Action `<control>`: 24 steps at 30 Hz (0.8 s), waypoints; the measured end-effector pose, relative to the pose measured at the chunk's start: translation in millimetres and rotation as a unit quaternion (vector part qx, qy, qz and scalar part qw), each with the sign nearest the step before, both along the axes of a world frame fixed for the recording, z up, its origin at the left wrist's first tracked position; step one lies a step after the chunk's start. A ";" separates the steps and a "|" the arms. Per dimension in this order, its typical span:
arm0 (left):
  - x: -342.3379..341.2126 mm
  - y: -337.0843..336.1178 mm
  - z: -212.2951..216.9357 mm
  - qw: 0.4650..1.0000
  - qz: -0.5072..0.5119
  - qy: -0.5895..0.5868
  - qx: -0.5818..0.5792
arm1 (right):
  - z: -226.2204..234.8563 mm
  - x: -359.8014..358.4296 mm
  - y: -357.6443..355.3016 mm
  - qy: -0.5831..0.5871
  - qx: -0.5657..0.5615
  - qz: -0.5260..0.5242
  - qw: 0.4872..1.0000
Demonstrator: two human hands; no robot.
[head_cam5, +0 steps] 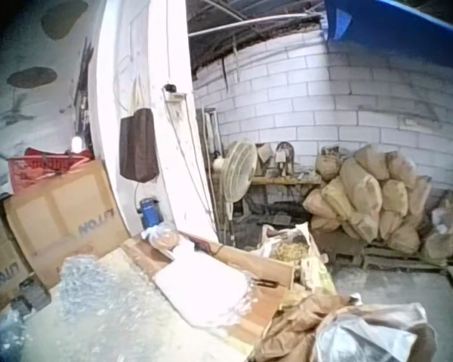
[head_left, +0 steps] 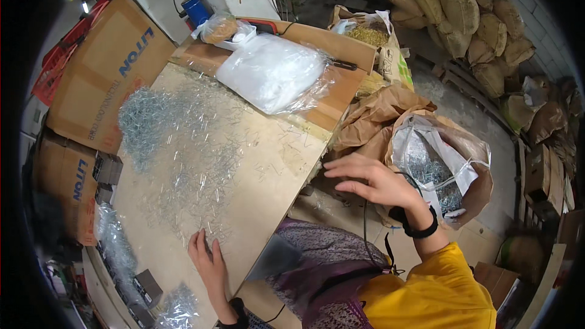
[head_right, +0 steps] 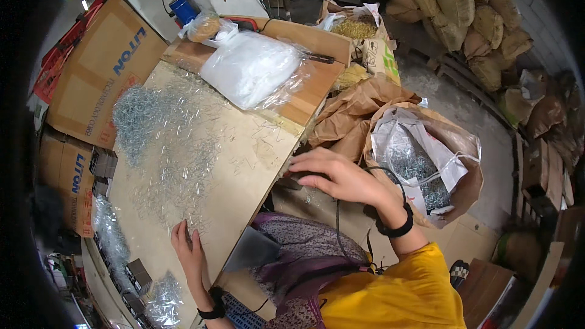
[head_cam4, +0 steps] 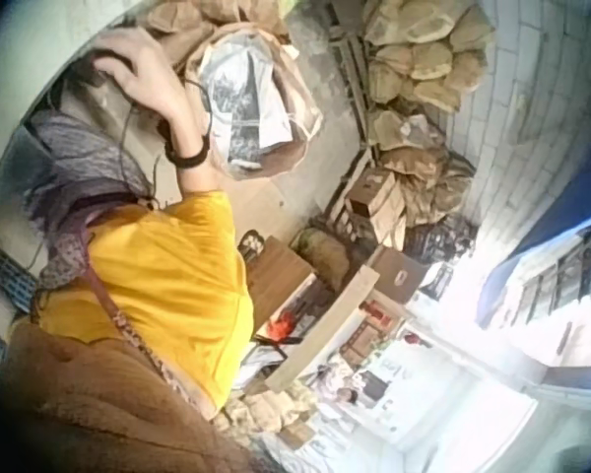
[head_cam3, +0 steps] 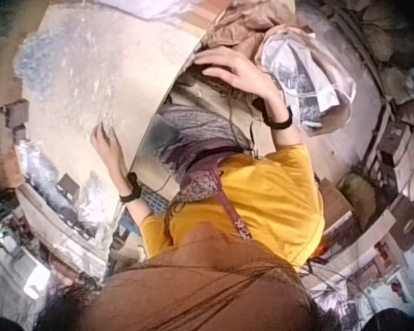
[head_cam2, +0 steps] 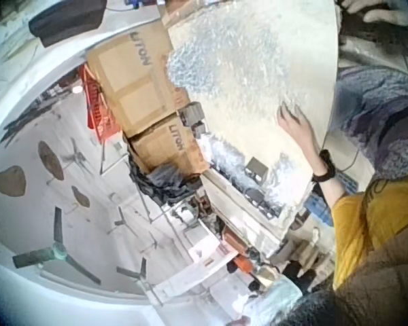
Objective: Sorting small electronic components on a workbench and placing them into clear plastic bags.
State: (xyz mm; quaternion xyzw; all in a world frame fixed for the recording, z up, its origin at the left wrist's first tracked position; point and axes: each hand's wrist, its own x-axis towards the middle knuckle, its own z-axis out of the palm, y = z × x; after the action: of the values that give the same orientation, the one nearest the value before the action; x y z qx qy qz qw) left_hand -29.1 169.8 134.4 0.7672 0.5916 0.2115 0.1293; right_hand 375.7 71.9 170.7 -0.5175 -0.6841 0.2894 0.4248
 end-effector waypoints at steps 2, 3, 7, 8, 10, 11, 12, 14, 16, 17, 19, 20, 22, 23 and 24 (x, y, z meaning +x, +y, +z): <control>2.2 -4.2 -5.4 1.000 0.000 0.014 0.008 | -13.7 3.8 -5.7 0.018 -0.016 -0.019 1.000; 3.3 -6.6 -4.5 1.000 0.000 -0.005 0.007 | -17.8 3.3 -5.3 0.037 -0.028 -0.029 0.999; -1.4 -13.4 -10.1 0.999 0.004 -0.023 0.022 | -37.7 4.1 -7.1 0.064 -0.055 -0.061 0.995; -1.3 -14.7 -10.9 1.000 0.006 -0.020 0.024 | -40.2 4.5 -7.3 0.068 -0.070 -0.065 0.993; 4.6 -14.9 -20.0 0.988 0.064 -0.139 0.030 | -49.6 7.3 -7.8 0.050 -0.074 -0.071 0.993; 5.7 -13.8 -21.5 0.988 0.069 -0.138 0.031 | -51.6 8.0 -6.7 0.031 -0.076 -0.074 0.994; 3.7 -15.0 -23.2 0.993 0.069 -0.042 0.082 | -53.3 6.0 -5.4 0.032 -0.076 -0.066 0.994; -3.6 -17.4 -25.3 0.985 0.085 0.059 0.136 | -51.9 -1.1 0.9 0.030 -0.069 -0.071 0.995; -16.0 -22.0 -26.6 0.983 0.124 0.008 0.133 | -52.6 -12.5 8.1 0.031 -0.038 -0.064 0.997; -16.7 -21.1 -29.3 0.983 0.126 -0.032 0.132 | -52.3 -17.7 10.0 0.037 -0.040 -0.066 0.996; -2.8 -17.6 -35.1 0.977 0.139 -0.063 0.150 | -47.0 -19.3 13.9 0.036 -0.034 -0.063 0.997; 3.3 -16.5 -33.4 0.976 0.152 -0.064 0.143 | -45.7 -22.2 18.5 0.033 -0.028 -0.058 0.997; -2.1 -18.4 -33.7 0.975 0.147 -0.024 0.165 | -32.6 -36.8 33.2 0.018 -0.004 -0.029 0.999; 2.4 -19.6 -28.2 0.973 0.158 -0.015 0.167 | -23.7 -46.2 41.9 0.012 -0.008 -0.002 1.000; -0.7 -21.1 -26.8 0.973 0.157 -0.015 0.169 | -14.7 -57.2 49.2 0.007 -0.013 0.026 1.000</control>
State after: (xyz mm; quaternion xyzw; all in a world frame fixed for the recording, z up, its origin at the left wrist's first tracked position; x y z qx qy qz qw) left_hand -29.8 148.7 107.6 0.6720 0.6583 0.3380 -0.0285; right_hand 318.5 121.0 156.0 -0.5029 -0.6908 0.3126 0.4150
